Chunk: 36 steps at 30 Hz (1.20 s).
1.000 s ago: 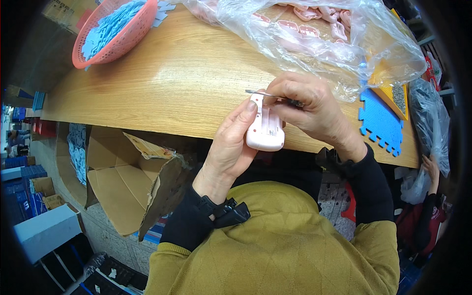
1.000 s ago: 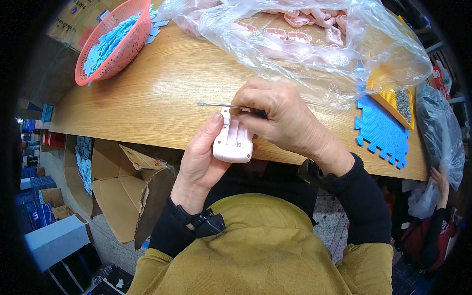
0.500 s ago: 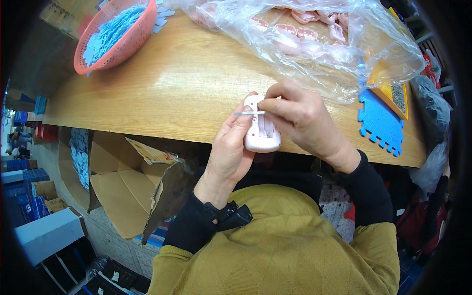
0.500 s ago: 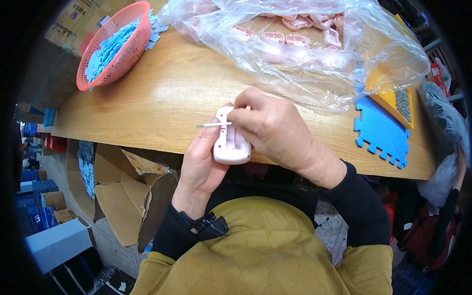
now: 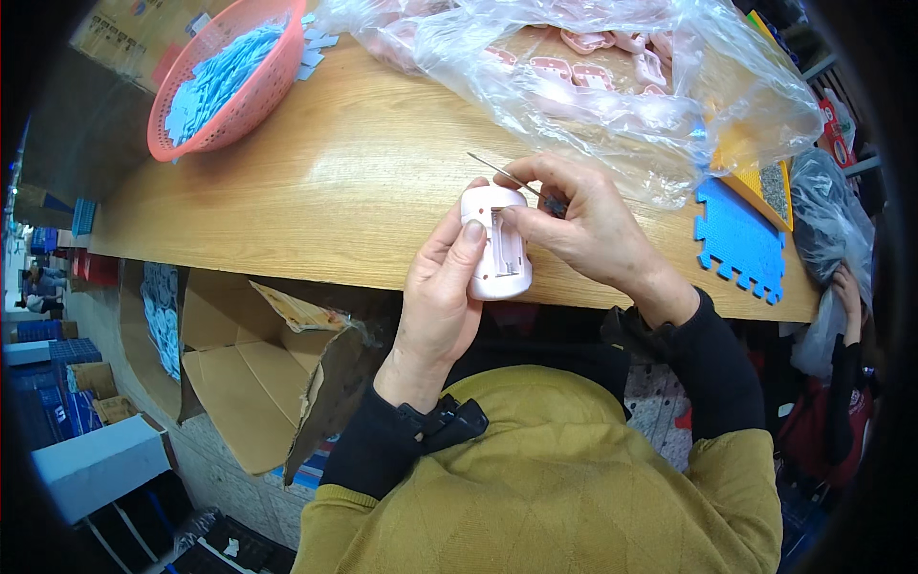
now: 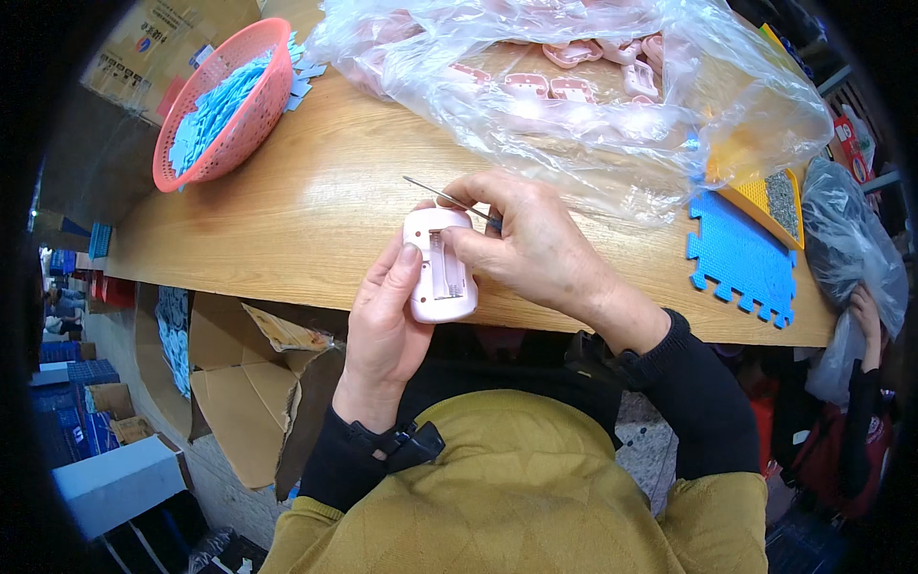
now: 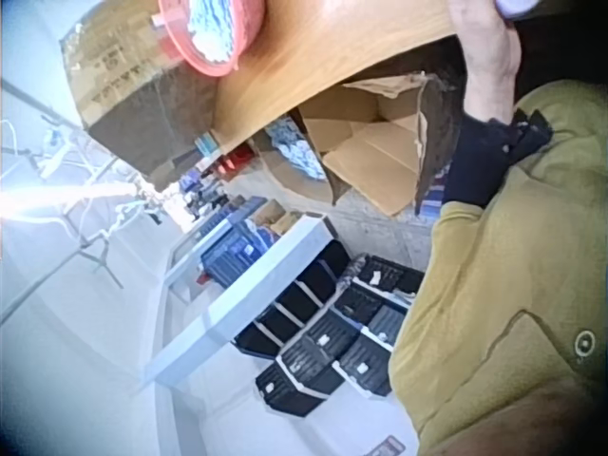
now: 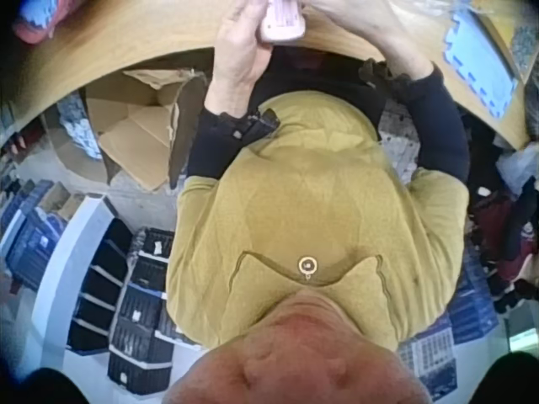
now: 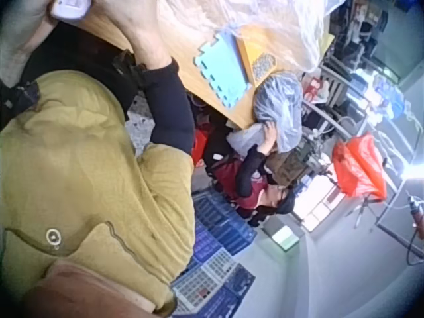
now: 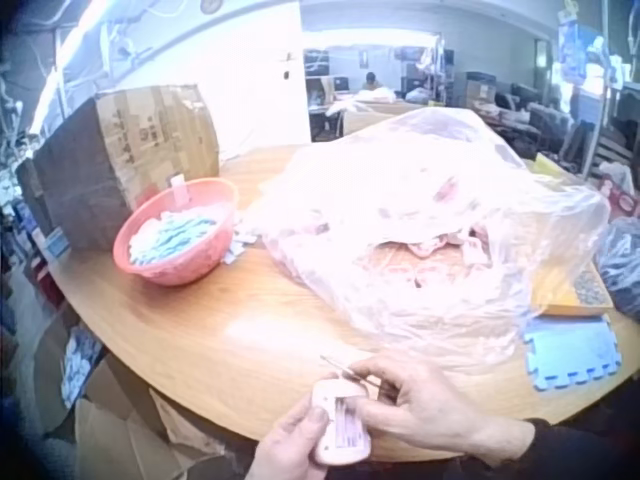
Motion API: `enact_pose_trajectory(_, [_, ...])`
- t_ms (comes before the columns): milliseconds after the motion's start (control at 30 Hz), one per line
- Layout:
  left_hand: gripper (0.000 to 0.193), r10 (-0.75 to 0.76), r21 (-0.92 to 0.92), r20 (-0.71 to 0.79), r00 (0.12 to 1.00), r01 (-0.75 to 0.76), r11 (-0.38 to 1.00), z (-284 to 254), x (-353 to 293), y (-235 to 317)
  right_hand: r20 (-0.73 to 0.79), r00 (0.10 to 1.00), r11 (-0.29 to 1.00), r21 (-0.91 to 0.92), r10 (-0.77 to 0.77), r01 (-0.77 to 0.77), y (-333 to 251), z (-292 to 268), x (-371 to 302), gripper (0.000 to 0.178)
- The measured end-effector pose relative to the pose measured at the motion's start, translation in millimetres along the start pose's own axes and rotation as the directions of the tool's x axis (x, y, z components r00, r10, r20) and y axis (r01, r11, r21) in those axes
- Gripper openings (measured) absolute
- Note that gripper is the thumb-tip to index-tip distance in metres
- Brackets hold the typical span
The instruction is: Manually assembling small plastic toy housing components using a metal pin and small gears.
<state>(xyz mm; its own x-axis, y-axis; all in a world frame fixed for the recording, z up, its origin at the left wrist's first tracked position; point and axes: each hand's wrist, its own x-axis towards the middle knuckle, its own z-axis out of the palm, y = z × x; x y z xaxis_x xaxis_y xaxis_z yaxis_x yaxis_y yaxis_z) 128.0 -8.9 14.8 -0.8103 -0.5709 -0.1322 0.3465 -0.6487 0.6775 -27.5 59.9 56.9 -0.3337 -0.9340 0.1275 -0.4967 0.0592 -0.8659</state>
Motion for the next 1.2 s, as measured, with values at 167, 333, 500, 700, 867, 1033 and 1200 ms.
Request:
enact_pose_trajectory(167, [0.045,0.056,0.061,0.035,0.998,-0.058,0.996,-4,1,-2,0.02,0.999,0.993,0.114,0.031,-0.033,2,5,3,0.027])
enact_pose_trajectory(333, [0.047,0.088,0.128,0.067,0.994,-0.096,0.987,-8,2,-3,0.062,0.998,0.996,0.083,0.021,-0.026,-1,5,6,0.023])
enact_pose_trajectory(500, [0.037,0.036,0.008,-0.062,0.997,-0.036,0.999,-13,3,-2,-0.037,0.996,0.995,-0.053,-0.084,0.082,-4,13,10,0.018])
enact_pose_trajectory(700, [0.023,-0.037,-0.09,-0.097,0.995,0.029,0.996,-13,1,6,-0.078,0.972,0.967,-0.145,-0.221,0.208,1,19,12,0.016])
enact_pose_trajectory(867, [0.021,0.02,-0.062,-0.096,0.995,-0.026,0.998,-14,-1,7,-0.06,0.974,0.968,-0.139,-0.219,0.209,0,22,11,0.017])
enact_pose_trajectory(1033, [0.027,0.11,0.026,-0.107,0.988,-0.107,0.994,-39,2,18,-0.025,0.994,0.989,0.103,-0.104,0.106,3,29,20,0.023])
enact_pose_trajectory(1200, [0.039,0.233,0.107,-0.29,0.928,-0.211,0.972,-83,4,56,0.092,0.991,0.995,-0.033,-0.092,0.095,33,27,-5,0.009])
